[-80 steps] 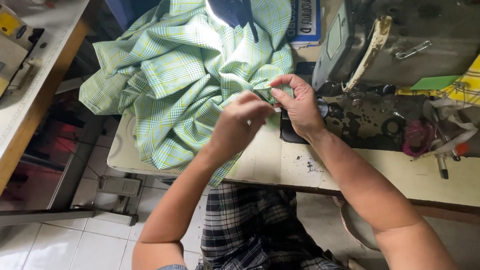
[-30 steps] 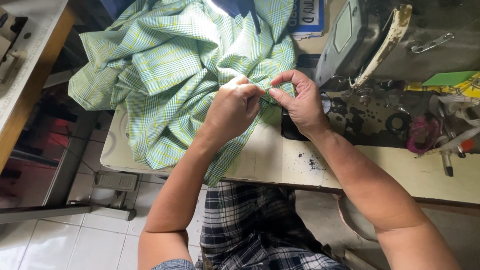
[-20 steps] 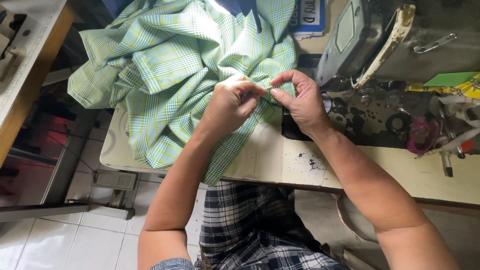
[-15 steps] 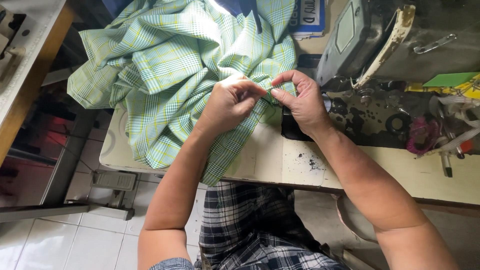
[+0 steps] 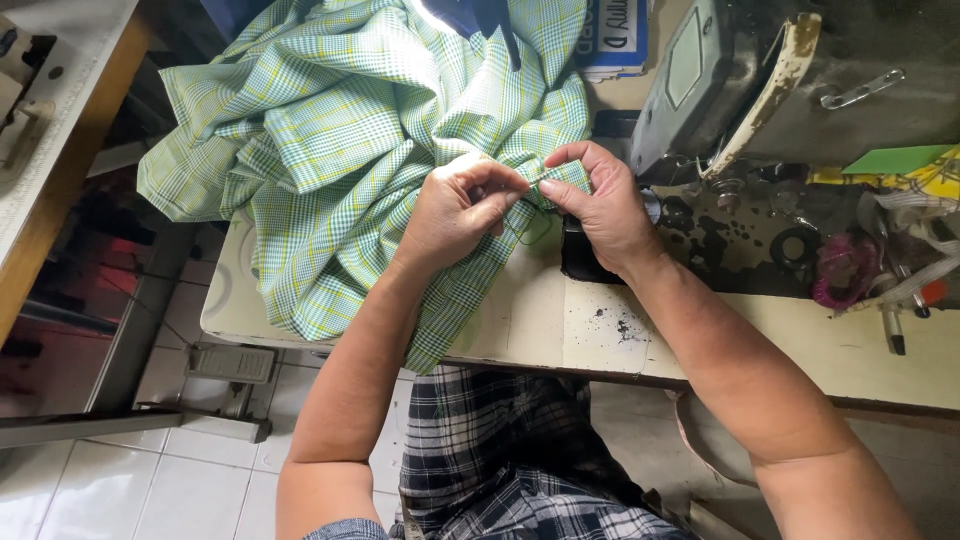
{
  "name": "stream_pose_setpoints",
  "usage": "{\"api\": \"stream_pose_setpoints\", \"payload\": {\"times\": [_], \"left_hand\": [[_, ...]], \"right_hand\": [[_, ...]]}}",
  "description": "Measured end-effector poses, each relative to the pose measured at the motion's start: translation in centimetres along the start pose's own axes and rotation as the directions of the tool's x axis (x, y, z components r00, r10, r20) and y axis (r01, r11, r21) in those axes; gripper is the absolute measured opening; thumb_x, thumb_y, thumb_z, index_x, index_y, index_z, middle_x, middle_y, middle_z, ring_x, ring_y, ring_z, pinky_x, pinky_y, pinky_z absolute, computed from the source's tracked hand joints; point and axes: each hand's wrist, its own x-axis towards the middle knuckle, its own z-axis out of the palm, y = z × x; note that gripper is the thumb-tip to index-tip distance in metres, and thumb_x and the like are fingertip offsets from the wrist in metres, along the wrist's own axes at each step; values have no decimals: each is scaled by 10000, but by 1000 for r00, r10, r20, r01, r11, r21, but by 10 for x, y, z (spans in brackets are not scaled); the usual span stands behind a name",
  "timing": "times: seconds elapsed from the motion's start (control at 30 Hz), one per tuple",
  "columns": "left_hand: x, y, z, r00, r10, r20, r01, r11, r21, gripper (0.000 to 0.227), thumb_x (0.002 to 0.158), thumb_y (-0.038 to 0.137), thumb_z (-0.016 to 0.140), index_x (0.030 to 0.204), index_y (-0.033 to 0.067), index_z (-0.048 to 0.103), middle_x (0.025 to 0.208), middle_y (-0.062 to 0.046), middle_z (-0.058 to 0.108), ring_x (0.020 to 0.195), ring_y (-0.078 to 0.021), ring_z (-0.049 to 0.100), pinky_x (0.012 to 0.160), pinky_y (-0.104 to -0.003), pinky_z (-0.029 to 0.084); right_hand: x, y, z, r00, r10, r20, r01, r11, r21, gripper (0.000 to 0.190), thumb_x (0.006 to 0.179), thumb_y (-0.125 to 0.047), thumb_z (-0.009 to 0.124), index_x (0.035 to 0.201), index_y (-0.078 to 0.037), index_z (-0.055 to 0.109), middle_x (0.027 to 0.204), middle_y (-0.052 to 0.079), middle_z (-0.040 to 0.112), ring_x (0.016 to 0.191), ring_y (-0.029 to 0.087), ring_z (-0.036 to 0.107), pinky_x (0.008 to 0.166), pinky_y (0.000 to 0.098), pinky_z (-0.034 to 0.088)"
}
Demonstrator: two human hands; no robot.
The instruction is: A person is hand-sewing a seam on a green checkered fabric garment using a needle and thread.
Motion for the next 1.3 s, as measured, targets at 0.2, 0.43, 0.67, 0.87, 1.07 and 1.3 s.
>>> {"api": "stream_pose_setpoints", "payload": {"times": [0.2, 0.43, 0.67, 0.87, 1.07, 1.3], "left_hand": [[2, 4, -3, 1000, -15, 8, 16, 997, -81, 131, 881, -71, 710, 986, -12, 764, 756, -76, 608, 555, -146, 698, 507, -248, 554], [2, -10, 0, 996, -86, 4, 85, 978, -192, 110, 865, -61, 748, 975, -46, 746, 748, -116, 663, 558, -184, 719, 476, -256, 579], [5, -9, 1, 985, -153, -77, 123, 944, -307, 281, 871, -46, 775, 1105, -45, 620, 832, -173, 707, 628, -228, 757, 526, -280, 636], [4, -4, 13, 986, -85, -141, 42, 958, -283, 296, 890, -23, 781, 1067, 2, 545, 823, -156, 694, 620, -196, 740, 527, -244, 611], [-1, 7, 17, 944, 284, -170, -135, 800, 584, 311, 897, 205, 833, 1165, 161, 683, 923, -78, 676, 668, -206, 717, 529, -319, 594], [-3, 36, 43, 897, 438, 59, -230, 348, 909, 46, 993, 241, 664, 956, 222, 683, 873, 30, 572, 602, -234, 652, 528, -358, 578]], "right_hand": [[0, 5, 0, 998, 53, 14, -54, 997, 63, 260, 874, -19, 794, 1094, -37, 657, 842, 31, 742, 708, 18, 688, 626, 107, 569], [-2, 0, 5, 999, 29, 42, -32, 998, 63, 262, 868, -13, 800, 1085, -40, 655, 802, 14, 718, 671, 17, 667, 625, 119, 584], [-7, -19, 10, 1000, -27, 0, 27, 998, 57, 306, 886, -24, 796, 1124, -72, 611, 883, -7, 686, 716, 8, 650, 648, 113, 591], [-12, -19, 12, 998, -56, 14, 56, 998, 34, 313, 907, -16, 781, 1140, -80, 582, 901, -11, 667, 718, 3, 624, 653, 109, 578], [-10, -18, 9, 994, -105, 41, 103, 994, 45, 326, 933, -21, 768, 1157, -88, 540, 919, 44, 666, 734, 36, 620, 633, 132, 561], [-8, -13, 11, 992, -119, 45, 119, 993, -9, 306, 966, -63, 760, 1164, -67, 527, 890, 63, 687, 703, 44, 624, 646, 162, 576]]}}
